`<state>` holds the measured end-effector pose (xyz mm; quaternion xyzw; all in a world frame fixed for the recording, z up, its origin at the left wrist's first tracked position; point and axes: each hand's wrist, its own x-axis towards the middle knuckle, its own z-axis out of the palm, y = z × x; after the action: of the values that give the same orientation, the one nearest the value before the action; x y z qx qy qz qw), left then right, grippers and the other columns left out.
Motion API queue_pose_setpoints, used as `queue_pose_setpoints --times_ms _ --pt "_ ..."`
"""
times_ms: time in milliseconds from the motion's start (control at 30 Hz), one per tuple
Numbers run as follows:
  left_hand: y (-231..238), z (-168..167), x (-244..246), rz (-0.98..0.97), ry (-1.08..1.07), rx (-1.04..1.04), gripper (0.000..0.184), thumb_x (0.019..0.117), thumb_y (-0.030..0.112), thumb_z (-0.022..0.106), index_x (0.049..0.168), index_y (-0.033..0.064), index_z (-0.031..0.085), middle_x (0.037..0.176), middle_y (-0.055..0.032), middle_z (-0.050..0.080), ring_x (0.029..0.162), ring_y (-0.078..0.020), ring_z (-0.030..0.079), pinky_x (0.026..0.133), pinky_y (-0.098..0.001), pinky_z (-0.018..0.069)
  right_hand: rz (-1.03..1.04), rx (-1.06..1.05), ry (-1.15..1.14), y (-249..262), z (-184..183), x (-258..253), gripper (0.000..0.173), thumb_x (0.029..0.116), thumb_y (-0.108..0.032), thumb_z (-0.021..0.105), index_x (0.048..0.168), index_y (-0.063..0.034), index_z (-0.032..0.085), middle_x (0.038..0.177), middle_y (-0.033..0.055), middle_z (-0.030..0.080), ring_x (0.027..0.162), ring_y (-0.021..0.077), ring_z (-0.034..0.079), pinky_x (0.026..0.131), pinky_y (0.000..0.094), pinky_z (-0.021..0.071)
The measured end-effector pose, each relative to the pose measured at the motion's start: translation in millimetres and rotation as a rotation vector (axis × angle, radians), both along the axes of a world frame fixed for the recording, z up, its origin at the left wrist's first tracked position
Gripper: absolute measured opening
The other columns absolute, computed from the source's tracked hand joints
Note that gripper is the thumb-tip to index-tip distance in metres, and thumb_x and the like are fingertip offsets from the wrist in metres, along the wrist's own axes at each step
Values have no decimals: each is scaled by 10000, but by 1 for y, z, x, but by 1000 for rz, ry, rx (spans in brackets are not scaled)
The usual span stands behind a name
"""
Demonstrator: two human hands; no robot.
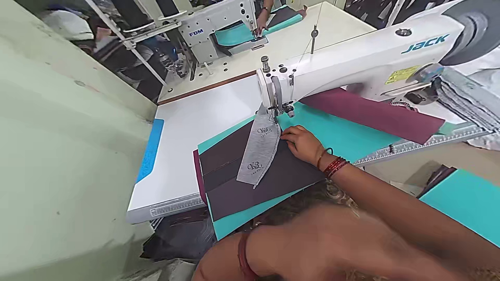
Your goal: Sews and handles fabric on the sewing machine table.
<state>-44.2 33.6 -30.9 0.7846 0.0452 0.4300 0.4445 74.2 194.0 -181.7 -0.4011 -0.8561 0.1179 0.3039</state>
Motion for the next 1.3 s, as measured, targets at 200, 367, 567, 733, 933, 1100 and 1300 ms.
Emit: queue_pose_setpoints --times_ms 200,367,567,733,933,1100,1300 --pt "105 -104 -43 1038 918 16 408 1001 217 631 1346 -2 636 1253 -243 655 1183 -436 610 1000 -591 470 -21 -126 6 -4 6 2 263 930 16 587 1104 -16 782 1222 144 717 1199 335 635 1051 461 483" --pt "125 -112 -27 1046 1394 68 408 1056 77 411 1420 10 582 1366 -232 583 1234 -425 571 994 -542 482 -35 -231 -34 -11 14 5 281 957 15 542 1127 3 766 1261 125 707 1253 310 609 1100 431 449" --pt "141 -93 -22 972 1518 84 362 1041 2 425 1328 -13 644 1329 -223 622 1240 -404 600 1007 -512 506 45 -188 -100 -23 9 10 345 988 -70 478 1219 53 703 1359 168 655 1328 344 567 1102 494 433" --pt "147 -81 -18 831 1620 -80 453 1014 40 430 1447 33 561 1442 -183 556 1327 -357 539 1092 -491 441 70 -156 -167 -25 7 8 363 981 -75 466 1231 73 682 1395 182 626 1339 362 547 1063 522 445" --pt "144 -84 -12 800 1630 -77 426 1023 70 439 1420 -32 556 1432 -220 556 1282 -381 577 1070 -493 459 111 -186 -299 -21 19 6 339 998 -113 475 1169 83 693 1377 202 626 1351 354 531 1065 541 402" --pt "146 -88 -7 841 1627 -48 387 1025 60 440 1361 -38 605 1391 -206 589 1252 -377 594 1039 -486 480 105 -222 -337 -21 24 6 329 993 -117 495 1172 77 691 1368 197 629 1372 356 506 1054 558 395" --pt "145 -96 -7 907 1564 30 369 1034 59 426 1314 -54 638 1350 -208 625 1191 -384 633 992 -490 507 82 -240 -322 -18 25 5 320 972 -135 535 1161 66 698 1367 181 639 1365 358 517 1037 572 408"
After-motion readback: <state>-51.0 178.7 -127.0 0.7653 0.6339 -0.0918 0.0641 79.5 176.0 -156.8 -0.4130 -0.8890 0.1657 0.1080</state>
